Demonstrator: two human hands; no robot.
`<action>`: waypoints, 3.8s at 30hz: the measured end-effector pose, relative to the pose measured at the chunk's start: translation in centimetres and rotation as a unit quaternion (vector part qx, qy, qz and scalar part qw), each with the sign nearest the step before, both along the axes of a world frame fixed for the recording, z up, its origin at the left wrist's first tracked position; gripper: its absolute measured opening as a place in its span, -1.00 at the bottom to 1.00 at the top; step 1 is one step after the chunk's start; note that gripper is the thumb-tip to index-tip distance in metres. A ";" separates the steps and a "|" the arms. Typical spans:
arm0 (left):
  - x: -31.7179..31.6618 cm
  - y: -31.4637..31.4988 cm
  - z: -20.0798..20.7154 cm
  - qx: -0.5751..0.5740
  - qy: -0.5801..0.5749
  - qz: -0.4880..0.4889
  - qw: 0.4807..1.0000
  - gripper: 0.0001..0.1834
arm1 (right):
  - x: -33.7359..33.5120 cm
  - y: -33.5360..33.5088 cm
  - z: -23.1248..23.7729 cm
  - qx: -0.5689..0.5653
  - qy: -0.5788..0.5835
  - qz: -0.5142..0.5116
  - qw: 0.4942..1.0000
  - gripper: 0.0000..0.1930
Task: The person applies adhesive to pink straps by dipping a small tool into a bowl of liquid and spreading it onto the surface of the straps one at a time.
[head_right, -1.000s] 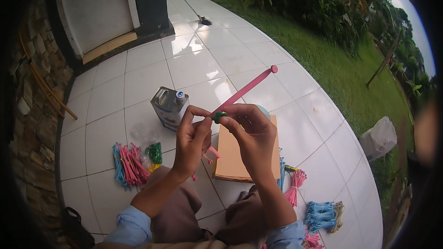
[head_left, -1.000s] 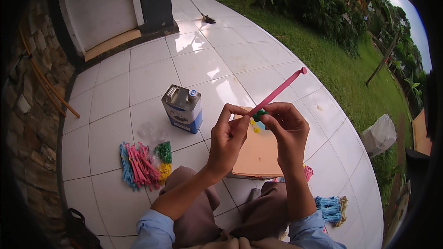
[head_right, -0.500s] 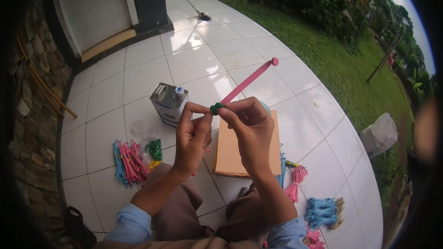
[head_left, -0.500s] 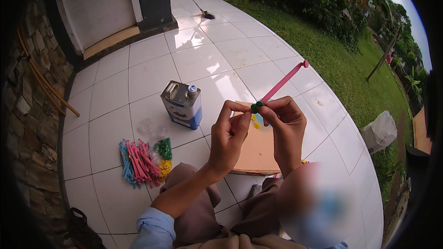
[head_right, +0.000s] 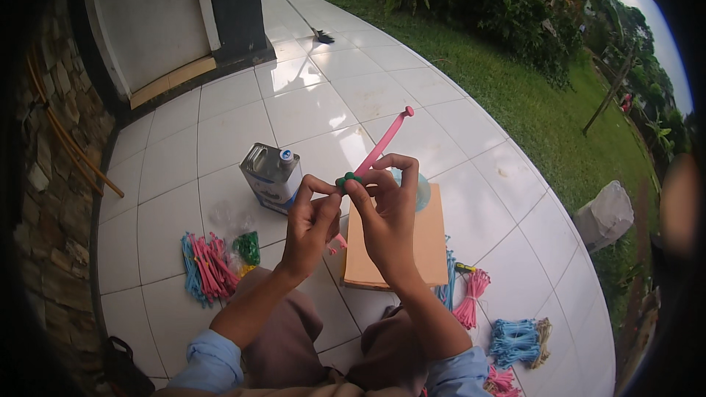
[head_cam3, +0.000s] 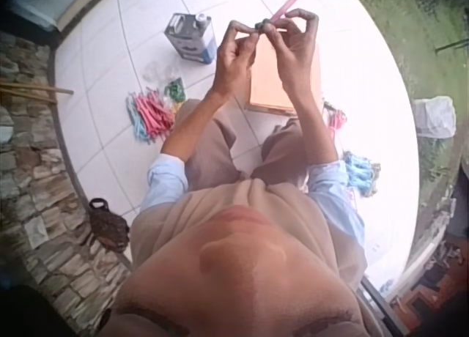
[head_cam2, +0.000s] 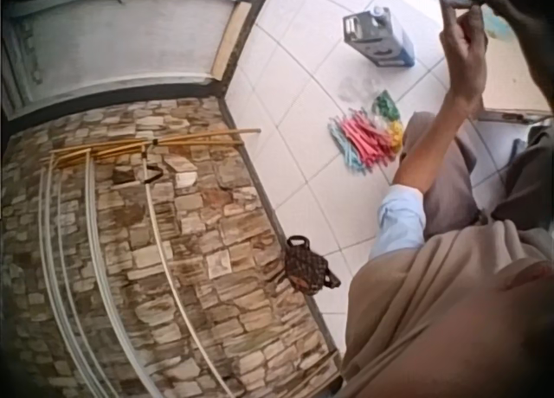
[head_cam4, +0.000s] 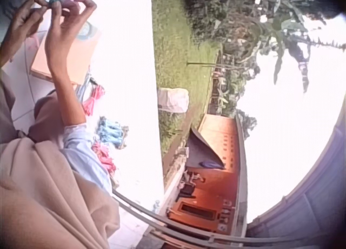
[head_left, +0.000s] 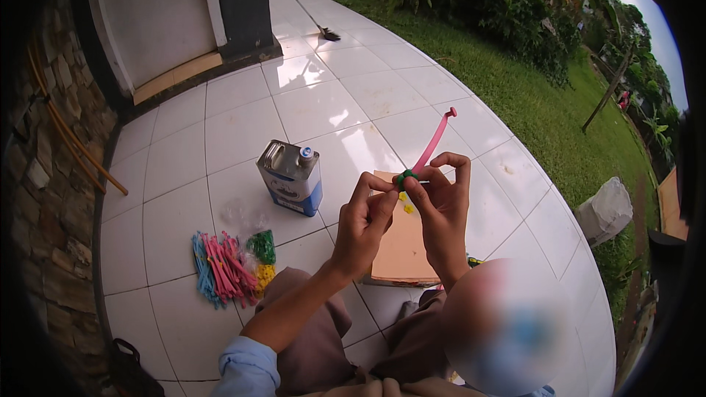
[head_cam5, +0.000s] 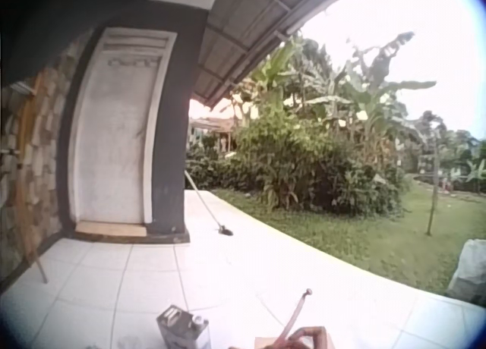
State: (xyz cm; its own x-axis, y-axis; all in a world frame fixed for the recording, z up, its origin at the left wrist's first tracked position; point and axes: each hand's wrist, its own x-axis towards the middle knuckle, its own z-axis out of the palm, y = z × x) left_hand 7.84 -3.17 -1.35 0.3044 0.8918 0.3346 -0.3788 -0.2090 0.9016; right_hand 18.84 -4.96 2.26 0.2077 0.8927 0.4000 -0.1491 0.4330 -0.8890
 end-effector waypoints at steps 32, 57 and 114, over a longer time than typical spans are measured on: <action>-6.1 3.9 0.6 0.459 0.439 0.218 0.741 -0.25 | -0.4 2.5 -3.6 -0.158 -0.078 0.270 0.947 -0.70; -3.8 4.1 -2.2 0.083 0.211 0.084 0.970 -0.70 | 3.5 2.4 -2.3 -0.009 -0.013 -0.031 0.999 -0.88; -2.8 4.6 -3.0 -0.085 0.084 0.022 0.993 -0.72 | 0.0 1.7 -3.6 0.135 -0.452 -0.142 0.870 -0.66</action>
State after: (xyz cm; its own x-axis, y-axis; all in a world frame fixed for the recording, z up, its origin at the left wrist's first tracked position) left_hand 5.04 1.43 -4.32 0.3020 0.9449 0.1266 -0.2129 -0.0626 0.9751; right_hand 18.81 -3.22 -1.29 -0.1028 0.7053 0.7014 0.7056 0.5487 -0.4484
